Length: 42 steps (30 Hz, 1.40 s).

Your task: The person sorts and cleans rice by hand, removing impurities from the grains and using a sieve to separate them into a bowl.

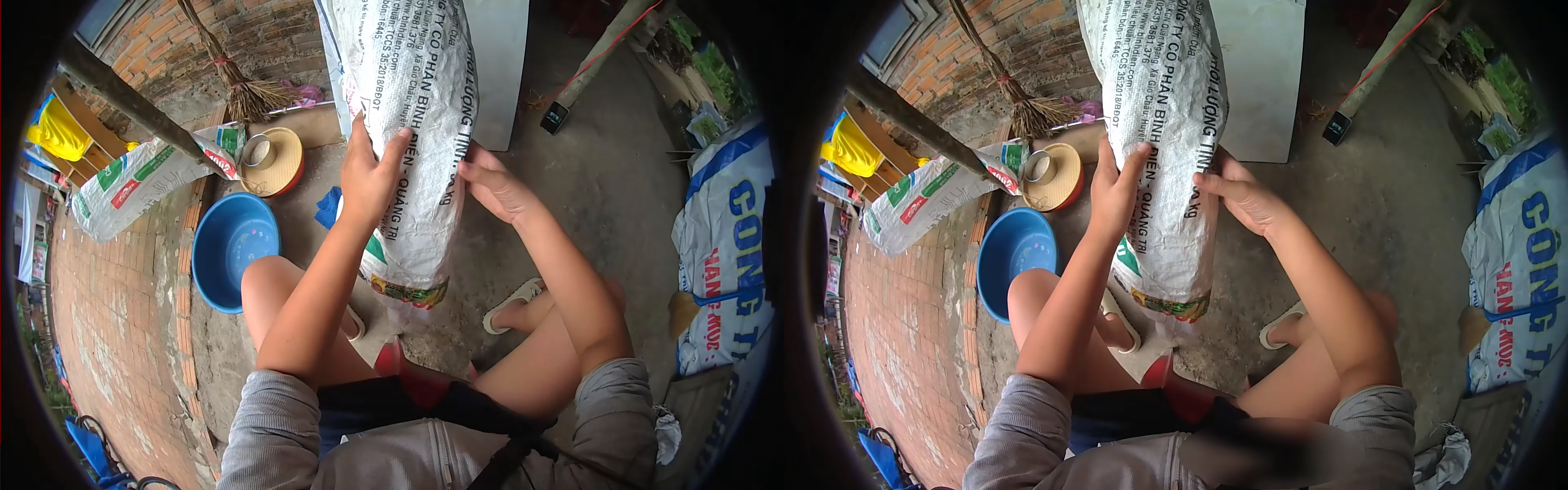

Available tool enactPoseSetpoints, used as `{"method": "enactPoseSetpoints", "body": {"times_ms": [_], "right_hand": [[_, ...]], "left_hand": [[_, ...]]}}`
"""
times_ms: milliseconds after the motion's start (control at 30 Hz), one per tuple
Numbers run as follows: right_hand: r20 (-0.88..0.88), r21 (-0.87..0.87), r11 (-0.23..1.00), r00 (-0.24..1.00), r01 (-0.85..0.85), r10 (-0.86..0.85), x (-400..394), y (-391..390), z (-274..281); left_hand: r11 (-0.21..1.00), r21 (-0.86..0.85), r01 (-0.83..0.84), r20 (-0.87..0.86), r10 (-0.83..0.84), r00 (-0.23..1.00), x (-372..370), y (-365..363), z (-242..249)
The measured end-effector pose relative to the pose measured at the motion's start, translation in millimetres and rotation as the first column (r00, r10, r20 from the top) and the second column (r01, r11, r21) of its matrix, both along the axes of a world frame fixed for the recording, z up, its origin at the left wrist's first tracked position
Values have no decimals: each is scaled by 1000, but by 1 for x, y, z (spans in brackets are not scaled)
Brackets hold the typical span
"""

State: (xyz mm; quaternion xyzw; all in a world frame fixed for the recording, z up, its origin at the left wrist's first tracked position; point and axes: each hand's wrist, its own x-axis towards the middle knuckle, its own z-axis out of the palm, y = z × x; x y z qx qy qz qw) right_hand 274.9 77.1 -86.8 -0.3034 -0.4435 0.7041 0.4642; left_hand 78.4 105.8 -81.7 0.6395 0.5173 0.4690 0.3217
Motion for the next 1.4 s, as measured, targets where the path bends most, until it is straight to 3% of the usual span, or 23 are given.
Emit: {"method": "enactPoseSetpoints", "body": {"times_ms": [67, 100, 233, 333, 400, 533, 567, 600, 667, 700, 800, 867, 933, 1000, 1067, 1100, 1200, 1400], "right_hand": [[288, 33, 996, 954, 80, -86, -13, 0, -5], [240, 6, 991, 962, 137, -134, -22, 0, -2], [234, 4, 947, 920, 321, -313, -31, -1, -13], [184, -98, 934, 929, 343, -322, -28, 1, -16], [125, -137, 893, 902, 429, -414, -25, 6, -18], [85, -213, 867, 892, 451, -443, -16, 8, -19], [75, -238, 859, 890, 453, -449, -17, 5, -13], [79, -236, 859, 890, 455, -449, -15, 4, -11], [35, -237, 865, 894, 442, -447, -12, 3, -9], [36, -238, 864, 893, 443, -448, -10, 2, -7], [32, -282, 870, 911, 404, -412, -8, -4, 5], [3, -254, 891, 921, 377, -389, -8, -10, 13], [0, -211, 909, 930, 360, -368, 0, -12, 14], [-3, -168, 925, 938, 340, -345, 7, -11, 13], [23, -206, 931, 952, 302, -304, 16, -6, 9], [-1, -212, 934, 956, 287, -294, 18, -4, 5], [23, -219, 904, 928, 366, -371, 14, -5, 1], [4, -252, 925, 956, 285, -293, 16, -5, -5]], "left_hand": [[989, -19, 144, 277, -133, 952, 1, 7, -10], [989, -28, 142, 179, -135, 975, 0, 5, -12], [988, 48, 145, 85, -149, 985, 8, -2, -23], [985, 28, 173, 212, -175, 961, 6, 1, -27], [948, -3, 319, 471, -280, 836, 10, -2, -15], [904, -141, 404, 576, -257, 776, 13, -3, -3], [910, -349, 223, 354, -93, 931, 10, -5, 6], [910, -348, 225, 358, -93, 929, 7, -2, 4], [875, -350, 333, 514, -118, 849, 2, 9, -3], [884, -345, 315, 600, -50, 798, 2, 16, -6], [930, -208, 304, 641, -105, 760, 0, 38, -26], [915, -233, 329, 673, -93, 734, 1, 38, -32], [783, -253, 568, 790, -171, 588, 6, 31, -28], [774, -272, 572, 814, -132, 566, 17, 11, -7], [615, -224, 756, 957, -9, 290, 18, 9, -5], [590, -196, 783, 967, -15, 254, 17, 9, -7], [632, -164, 757, 968, -46, 248, 18, 8, -14], [601, -129, 789, 976, -65, 210, 13, 3, -16]]}}
